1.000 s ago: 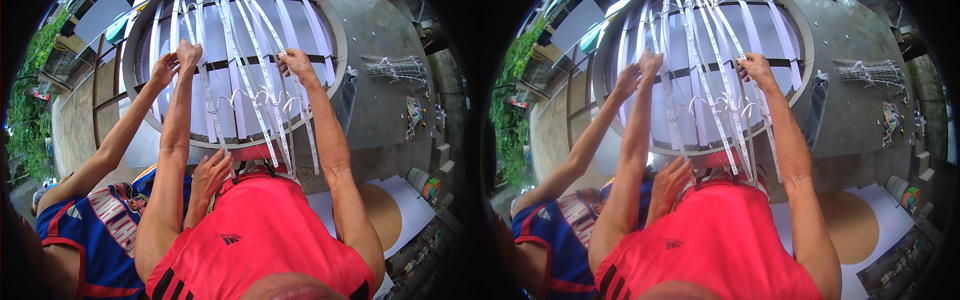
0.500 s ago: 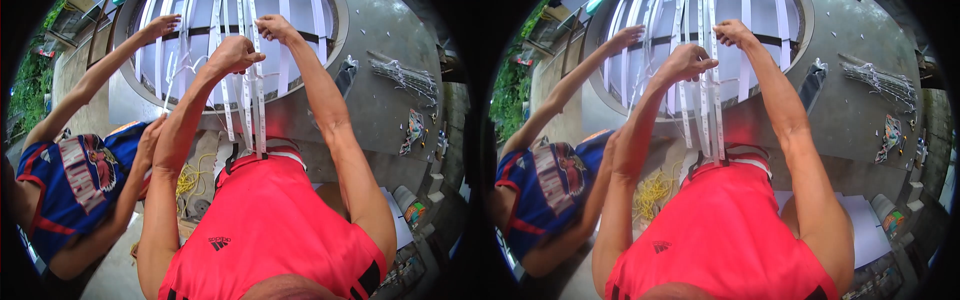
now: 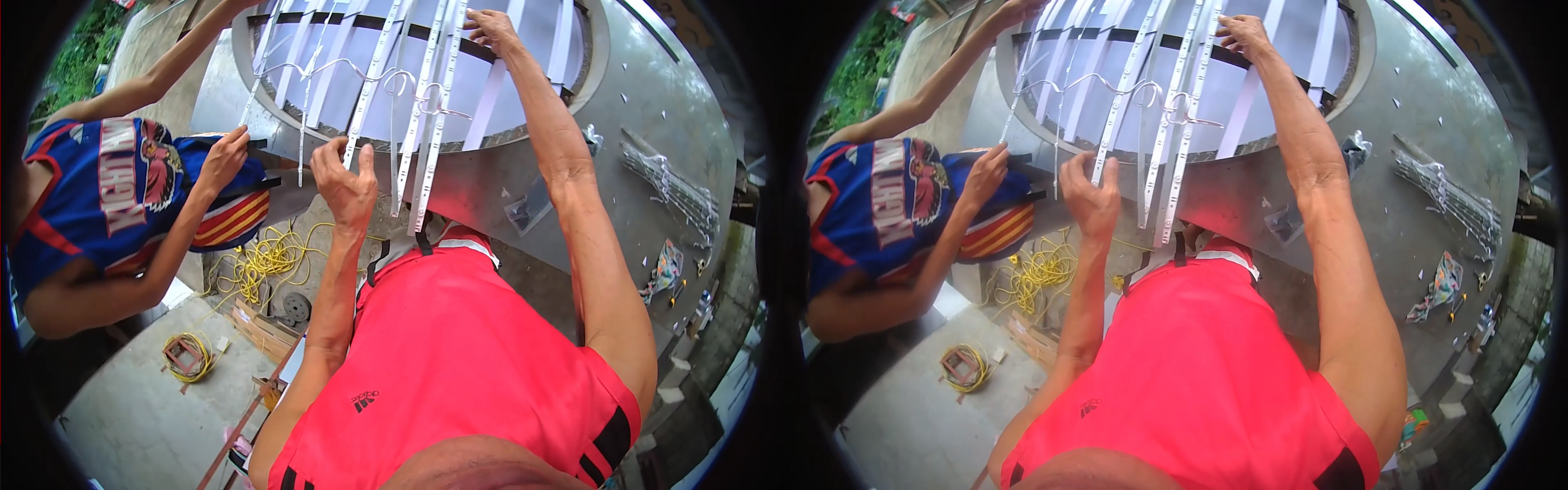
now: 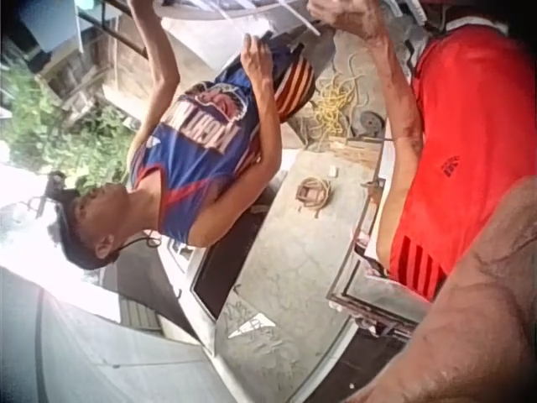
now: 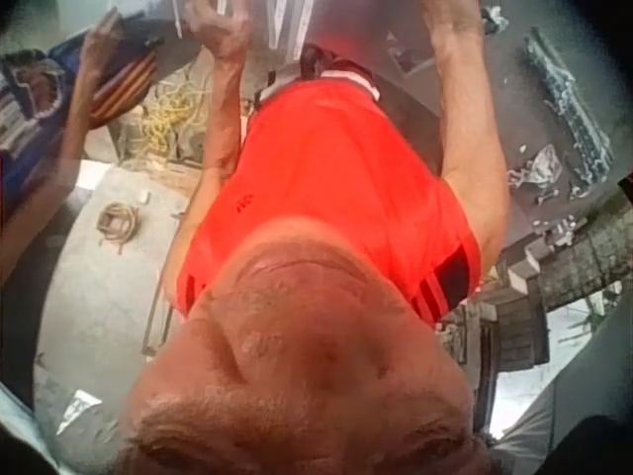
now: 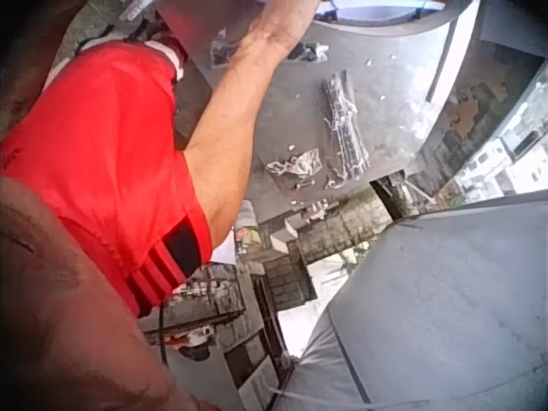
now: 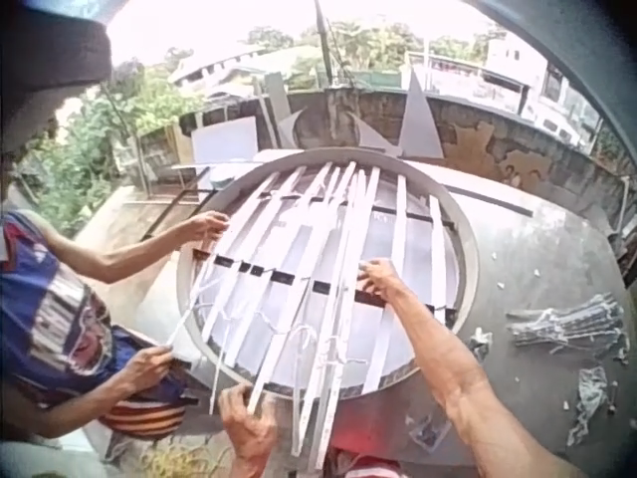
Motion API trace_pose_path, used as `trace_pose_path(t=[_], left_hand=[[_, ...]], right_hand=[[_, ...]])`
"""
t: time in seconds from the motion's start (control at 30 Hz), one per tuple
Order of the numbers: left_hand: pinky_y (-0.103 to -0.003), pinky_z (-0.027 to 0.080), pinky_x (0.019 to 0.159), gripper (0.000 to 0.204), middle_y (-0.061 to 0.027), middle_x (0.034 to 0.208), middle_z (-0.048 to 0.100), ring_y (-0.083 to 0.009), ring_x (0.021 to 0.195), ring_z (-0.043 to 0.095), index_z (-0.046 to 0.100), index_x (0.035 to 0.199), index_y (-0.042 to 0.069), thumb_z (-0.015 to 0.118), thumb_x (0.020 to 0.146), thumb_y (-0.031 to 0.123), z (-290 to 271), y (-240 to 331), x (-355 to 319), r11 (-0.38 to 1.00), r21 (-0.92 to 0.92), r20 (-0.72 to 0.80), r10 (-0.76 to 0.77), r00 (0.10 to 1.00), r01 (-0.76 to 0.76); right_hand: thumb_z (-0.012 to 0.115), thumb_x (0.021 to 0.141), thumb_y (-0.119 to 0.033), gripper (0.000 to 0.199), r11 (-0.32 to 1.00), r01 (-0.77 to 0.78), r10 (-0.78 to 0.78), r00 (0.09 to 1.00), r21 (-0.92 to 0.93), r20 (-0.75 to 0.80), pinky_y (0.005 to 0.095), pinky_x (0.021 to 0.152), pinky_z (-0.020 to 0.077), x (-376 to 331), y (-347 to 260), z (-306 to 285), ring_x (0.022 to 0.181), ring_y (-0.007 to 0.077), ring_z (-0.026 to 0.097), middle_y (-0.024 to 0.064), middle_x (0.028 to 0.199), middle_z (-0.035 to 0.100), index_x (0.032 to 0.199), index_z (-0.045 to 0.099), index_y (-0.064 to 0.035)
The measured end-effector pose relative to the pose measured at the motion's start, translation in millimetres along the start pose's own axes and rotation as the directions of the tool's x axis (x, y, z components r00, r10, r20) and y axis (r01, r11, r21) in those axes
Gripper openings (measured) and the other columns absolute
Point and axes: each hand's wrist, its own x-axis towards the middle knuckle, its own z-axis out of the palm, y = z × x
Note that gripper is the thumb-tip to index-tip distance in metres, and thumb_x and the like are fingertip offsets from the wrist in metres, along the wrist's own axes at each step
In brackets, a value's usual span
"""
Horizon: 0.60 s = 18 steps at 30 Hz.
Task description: Assembling a circular LED sign by attaching light strips to a circular frame.
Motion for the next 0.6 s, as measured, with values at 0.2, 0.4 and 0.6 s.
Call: trace_pose_path(t=[0.2,0.4,0.6], left_hand=[[-0.037,0.056,0.078,0.033,-0.0153,0.096,0.075,-0.0235,0.083,0.071,0.072,0.110,-0.001,0.079,0.091,0.024,-9,-24,-41,0.863,-0.252,0.328,-0.350,0.878,0.438],[-0.028,0.054,0.064,0.036,-0.0110,0.092,0.075,-0.0149,0.074,0.072,0.068,0.117,-0.004,0.070,0.101,0.028,7,-38,-38,0.397,-0.419,0.751,-0.355,0.558,0.817],[-0.027,0.052,0.052,0.039,-0.0114,0.088,0.075,-0.0143,0.062,0.070,0.066,0.117,-0.007,0.072,0.099,0.027,11,-33,-38,0.500,-0.374,0.782,-0.282,0.555,0.781]], right_hand=[[0.080,0.088,-0.034,0.048,0.993,-0.004,-0.004,0.998,-0.120,-0.062,0.0315,0.041,0.0387,18,1,6,0.054,0.0157,0.055,0.0160,0.097,0.071,0.109,0.071,0.0076],[0.082,0.086,-0.017,0.040,0.998,-0.056,0.055,0.998,-0.029,-0.042,0.0276,0.038,0.0350,36,4,3,0.052,0.0142,0.057,0.0125,0.084,0.069,0.116,0.068,0.0063],[0.078,0.086,-0.013,0.035,0.995,-0.065,0.057,0.993,-0.078,-0.105,0.0304,0.044,0.0475,24,1,4,0.063,0.0195,0.071,0.0127,0.094,0.075,0.117,0.071,0.0015]])
